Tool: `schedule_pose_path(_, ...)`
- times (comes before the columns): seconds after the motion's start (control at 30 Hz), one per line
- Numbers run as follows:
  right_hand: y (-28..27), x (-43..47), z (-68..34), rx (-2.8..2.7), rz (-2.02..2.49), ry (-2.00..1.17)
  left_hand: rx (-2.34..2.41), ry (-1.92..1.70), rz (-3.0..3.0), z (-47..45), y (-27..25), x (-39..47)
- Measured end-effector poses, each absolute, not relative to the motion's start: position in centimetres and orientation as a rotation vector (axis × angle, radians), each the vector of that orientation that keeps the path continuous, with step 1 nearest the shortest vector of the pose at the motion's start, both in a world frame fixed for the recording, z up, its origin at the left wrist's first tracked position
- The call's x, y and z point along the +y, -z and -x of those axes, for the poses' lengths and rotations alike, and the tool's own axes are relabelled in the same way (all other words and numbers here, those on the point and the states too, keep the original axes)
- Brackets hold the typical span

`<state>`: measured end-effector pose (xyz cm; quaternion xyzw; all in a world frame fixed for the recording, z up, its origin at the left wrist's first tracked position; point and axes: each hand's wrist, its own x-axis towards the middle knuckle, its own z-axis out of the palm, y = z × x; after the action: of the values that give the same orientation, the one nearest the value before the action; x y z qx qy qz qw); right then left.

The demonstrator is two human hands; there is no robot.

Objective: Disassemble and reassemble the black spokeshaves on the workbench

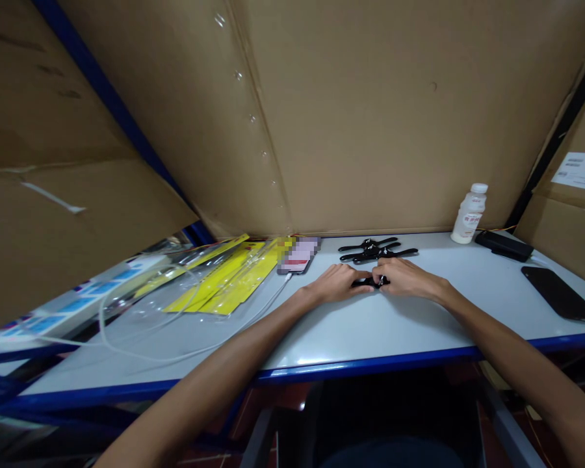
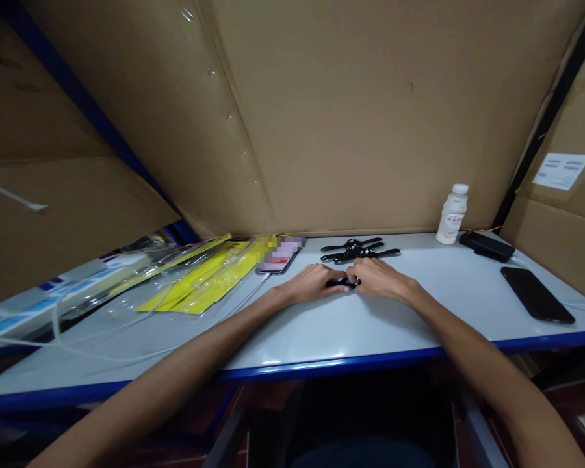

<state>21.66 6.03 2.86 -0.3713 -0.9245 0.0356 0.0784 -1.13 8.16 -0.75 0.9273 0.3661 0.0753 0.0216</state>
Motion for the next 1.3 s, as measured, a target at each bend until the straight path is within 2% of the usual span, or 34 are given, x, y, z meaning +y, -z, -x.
schedule_pose_path(0.77, -2.1, 5.4, -20.0, -2.825, 1.084, 0.303, 1.208, -0.238, -2.843, 1.5, 1.1, 9.0)
schedule_pose_path(1.1, -2.5, 7.8, -22.0, -2.600, 1.197, 0.125, 1.219, -0.254, -2.804, 1.5, 1.0, 8.8)
schedule_pose_path(1.3, -1.6, 10.4, -24.4, -2.397, 1.440, 0.005, 1.207, -0.258, -2.800, 1.4, 0.8, 8.6)
